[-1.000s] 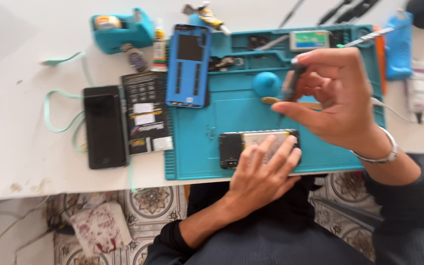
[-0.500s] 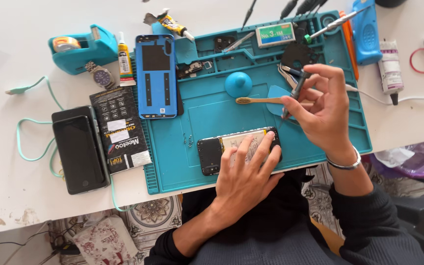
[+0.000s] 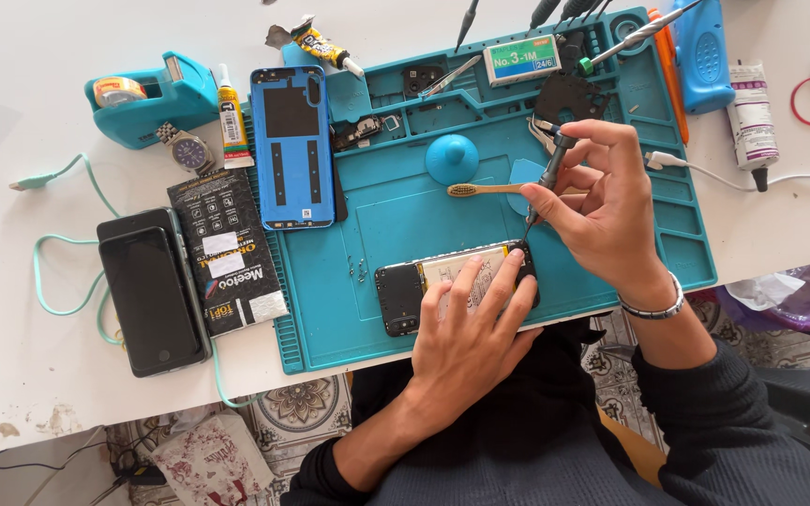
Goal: The person repairs a disassembled smartphone on a repair mat. They pry at the phone's internals with a spudger, position the battery, and use a precision screwdriver to unscrew and tighten screws on the phone body, working on the battery compartment throughout.
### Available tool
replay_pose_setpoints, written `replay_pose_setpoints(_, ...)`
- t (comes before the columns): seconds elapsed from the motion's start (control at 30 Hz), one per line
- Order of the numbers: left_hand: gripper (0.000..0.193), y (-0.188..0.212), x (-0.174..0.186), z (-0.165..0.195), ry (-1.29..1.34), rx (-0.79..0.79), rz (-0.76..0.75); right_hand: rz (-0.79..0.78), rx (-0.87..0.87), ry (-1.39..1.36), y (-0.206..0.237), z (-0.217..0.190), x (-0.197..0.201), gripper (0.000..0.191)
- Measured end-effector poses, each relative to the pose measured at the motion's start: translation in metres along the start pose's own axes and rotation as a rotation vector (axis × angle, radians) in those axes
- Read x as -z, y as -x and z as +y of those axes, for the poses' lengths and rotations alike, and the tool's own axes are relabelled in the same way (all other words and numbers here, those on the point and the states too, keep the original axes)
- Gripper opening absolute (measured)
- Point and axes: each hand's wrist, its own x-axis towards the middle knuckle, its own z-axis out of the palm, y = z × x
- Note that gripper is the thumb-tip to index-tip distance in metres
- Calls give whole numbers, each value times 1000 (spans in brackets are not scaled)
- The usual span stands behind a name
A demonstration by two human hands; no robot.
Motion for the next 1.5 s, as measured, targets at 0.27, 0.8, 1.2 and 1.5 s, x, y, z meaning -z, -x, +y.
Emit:
replay_pose_setpoints(0.27,58,-1,0,1,-15,5,9,4,16,20,0,0,1,59)
replay_pose_setpoints(0.8,59,1,0,0,-10,-1,-11,-158,334,68,15,5,8,57)
replay_pose_setpoints(1.2,58,-3,0,2,-6,-5,-9,-227,660,379,26,-17,28,47)
replay_pose_setpoints(1.5,54,-8,-3,9,13,-3,16,-203,626,367,29,-13,34,36)
